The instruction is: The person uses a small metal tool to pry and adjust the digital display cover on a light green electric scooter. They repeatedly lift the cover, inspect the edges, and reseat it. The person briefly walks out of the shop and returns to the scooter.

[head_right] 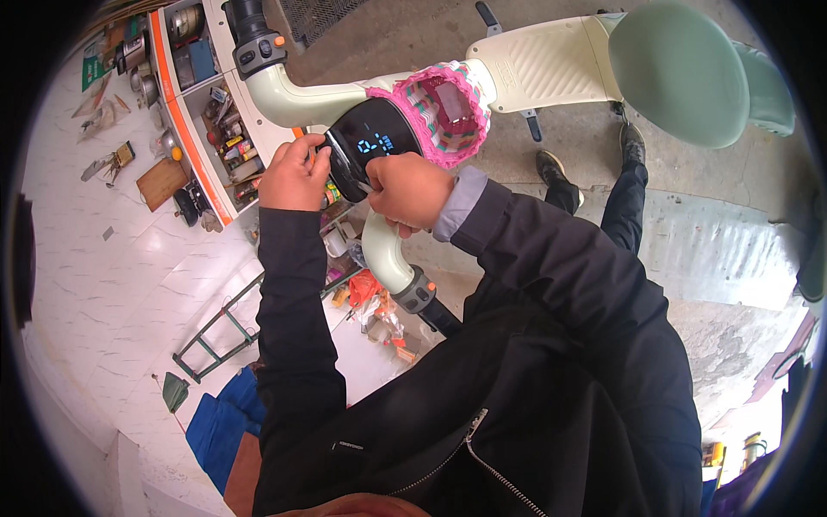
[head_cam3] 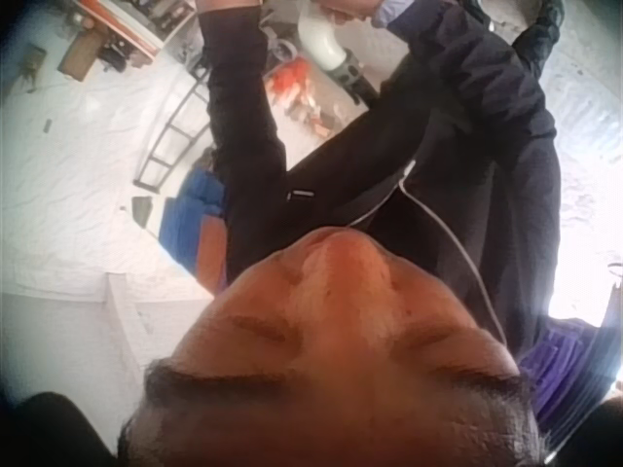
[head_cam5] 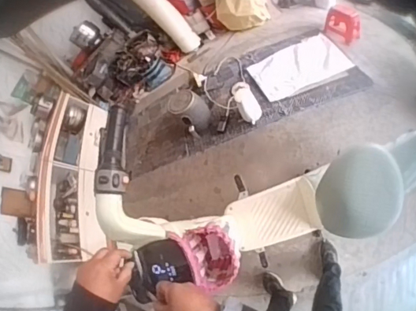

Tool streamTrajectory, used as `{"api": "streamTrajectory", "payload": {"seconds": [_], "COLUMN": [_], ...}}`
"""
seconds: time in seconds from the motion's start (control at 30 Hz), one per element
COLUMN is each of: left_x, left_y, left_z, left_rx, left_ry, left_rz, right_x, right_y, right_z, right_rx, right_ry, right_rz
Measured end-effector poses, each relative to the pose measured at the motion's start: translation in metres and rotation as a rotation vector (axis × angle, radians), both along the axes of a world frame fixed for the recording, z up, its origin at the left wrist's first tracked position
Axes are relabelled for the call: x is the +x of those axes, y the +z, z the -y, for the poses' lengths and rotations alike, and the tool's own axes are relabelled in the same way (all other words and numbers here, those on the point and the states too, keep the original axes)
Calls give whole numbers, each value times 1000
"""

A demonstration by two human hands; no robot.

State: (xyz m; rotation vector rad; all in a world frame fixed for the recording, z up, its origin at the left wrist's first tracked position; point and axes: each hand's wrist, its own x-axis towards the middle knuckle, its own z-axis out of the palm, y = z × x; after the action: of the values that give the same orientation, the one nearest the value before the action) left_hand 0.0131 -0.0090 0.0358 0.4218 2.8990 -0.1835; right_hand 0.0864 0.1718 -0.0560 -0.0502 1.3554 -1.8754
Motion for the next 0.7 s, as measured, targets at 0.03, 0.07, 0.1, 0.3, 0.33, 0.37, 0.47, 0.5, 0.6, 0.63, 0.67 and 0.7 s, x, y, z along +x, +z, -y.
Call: {"api": "streamTrajectory", "payload": {"seconds": [0.03, 0.07, 0.1, 0.3, 0.33, 0.37, 0.47, 0.5, 0.6, 0.63, 0.67, 0.7], "left_x": [0, 1, 1, 3, 4, 4, 5, 5, 6, 6, 6, 7], "left_y": [0, -1, -1, -3, -2, -2, -2, -2, -3, -4, -4, -5], "left_z": [0, 0, 0, -1, -1, -1, -2, -2, -3, -2, -2, -2], "left_rx": [-10, -20, -24, -71, -75, -77, -90, -95, -87, -85, -85, -84], "left_ry": [-3, -7, -13, -23, -27, -29, -26, -23, -20, -20, -17, -13], "left_rz": [-2, -5, -9, -20, -21, -22, -19, -17, -19, -22, -23, -25], "right_x": [0, -1, -1, -1, -1, -1, -1, 0, 0, 0, 0, 0], "right_y": [1, 1, 2, 4, 4, 3, 2, 2, 1, 1, 0, 0], "right_z": [-1, -1, -2, -4, -4, -4, -4, -4, -4, -4, -4, -4], "right_rx": [-1, 0, 0, -1, 1, 0, 3, 2, 3, 4, 5, 7], "right_ry": [5, 8, 12, 20, 25, 28, 47, 50, 66, 73, 72, 72], "right_rz": [3, 2, 5, 11, 18, 6, -10, -10, -7, -5, -9, -13]}}
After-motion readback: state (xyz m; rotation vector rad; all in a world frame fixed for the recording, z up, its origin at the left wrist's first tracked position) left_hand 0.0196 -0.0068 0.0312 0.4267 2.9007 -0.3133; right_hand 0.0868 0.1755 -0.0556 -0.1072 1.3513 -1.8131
